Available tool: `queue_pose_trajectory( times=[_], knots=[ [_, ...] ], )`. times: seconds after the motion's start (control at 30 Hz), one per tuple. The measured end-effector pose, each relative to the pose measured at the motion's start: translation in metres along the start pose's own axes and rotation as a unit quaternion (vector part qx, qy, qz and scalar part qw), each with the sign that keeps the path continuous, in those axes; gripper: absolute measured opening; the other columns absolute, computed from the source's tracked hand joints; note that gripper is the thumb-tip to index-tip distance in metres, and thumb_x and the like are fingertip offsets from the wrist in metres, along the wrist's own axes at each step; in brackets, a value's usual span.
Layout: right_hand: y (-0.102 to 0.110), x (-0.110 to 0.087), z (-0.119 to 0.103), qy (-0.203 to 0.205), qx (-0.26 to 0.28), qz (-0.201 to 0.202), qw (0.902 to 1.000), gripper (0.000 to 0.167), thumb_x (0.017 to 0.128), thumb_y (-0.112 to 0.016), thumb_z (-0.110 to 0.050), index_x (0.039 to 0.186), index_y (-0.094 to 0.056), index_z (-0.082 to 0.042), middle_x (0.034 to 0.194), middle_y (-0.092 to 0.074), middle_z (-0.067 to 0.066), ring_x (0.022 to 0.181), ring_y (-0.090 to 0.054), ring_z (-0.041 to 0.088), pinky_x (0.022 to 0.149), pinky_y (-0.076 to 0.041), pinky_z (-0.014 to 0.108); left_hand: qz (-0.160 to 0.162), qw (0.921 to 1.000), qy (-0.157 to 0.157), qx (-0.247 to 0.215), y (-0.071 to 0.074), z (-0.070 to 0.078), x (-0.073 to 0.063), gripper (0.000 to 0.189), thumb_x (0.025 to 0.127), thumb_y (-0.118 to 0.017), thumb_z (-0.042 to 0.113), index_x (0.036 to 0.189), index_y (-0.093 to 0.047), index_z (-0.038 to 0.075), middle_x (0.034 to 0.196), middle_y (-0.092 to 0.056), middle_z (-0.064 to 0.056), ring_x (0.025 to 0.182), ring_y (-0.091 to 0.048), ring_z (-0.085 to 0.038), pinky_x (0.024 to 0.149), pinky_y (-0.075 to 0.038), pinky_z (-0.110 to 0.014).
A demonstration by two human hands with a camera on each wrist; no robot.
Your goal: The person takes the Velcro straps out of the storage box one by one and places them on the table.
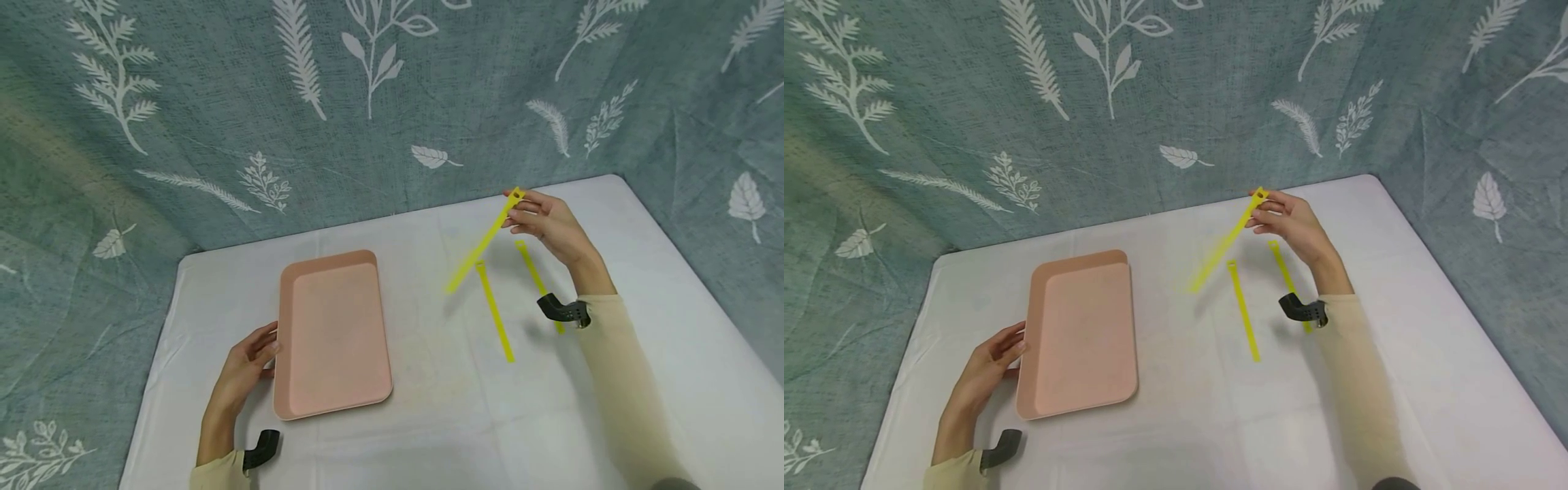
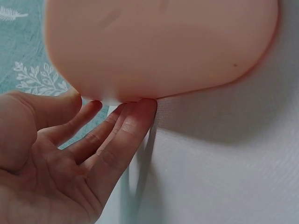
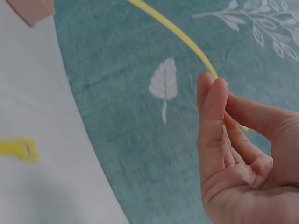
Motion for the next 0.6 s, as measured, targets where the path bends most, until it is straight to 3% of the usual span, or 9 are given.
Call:
queue_pose_trajectory(
  times=[0.3, 0.47, 0.6],
  knots=[
    [0.031, -0.023, 0.002, -0.015, 0.039, -0.032, 0.9986, 0.041, 0.102, -0.053, 0.001, 0.141, -0.052, -0.01, 0.096, -0.074, -0.001, 0.088, -0.071, 0.011, 0.078, -0.058, 0.021, 0.001, 1.0, 0.002, 0.0, 0.0, -0.001, 0.001, 0.054, 0.107, -0.049, 0.011, 0.157, -0.031, 0.0, 0.156, -0.04, -0.029, 0.096, -0.055, 0.016, 0.072, -0.056, -0.021],
    [0.041, -0.034, -0.001, -0.003, 0.103, -0.064, 0.9926, 0.042, 0.104, -0.044, 0.008, 0.135, -0.061, -0.014, 0.099, -0.072, 0.003, 0.088, -0.072, 0.013, 0.081, -0.059, 0.023, 0.0, 1.0, 0.001, -0.003, 0.0, -0.003, 0.002, 0.054, 0.107, -0.048, 0.011, 0.157, -0.031, 0.0, 0.156, -0.041, -0.029, 0.096, -0.055, 0.015, 0.072, -0.056, -0.022],
    [0.05, -0.039, -0.004, 0.006, 0.13, -0.063, 0.9894, 0.044, 0.104, -0.04, 0.009, 0.134, -0.064, -0.013, 0.1, -0.073, 0.005, 0.087, -0.073, 0.014, 0.079, -0.059, 0.024, 0.0, 1.0, 0.001, 0.0, 0.001, -0.003, 0.002, 0.054, 0.107, -0.049, 0.012, 0.157, -0.031, 0.001, 0.156, -0.041, -0.029, 0.095, -0.055, 0.015, 0.073, -0.056, -0.021]
  ],
)
Point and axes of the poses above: each hand's wrist, its own x-axis towards the middle knuckle, its own y-axis out of the back of the hand, z = x × y, the point moved 9 cm from there along x, towards the middle knuckle
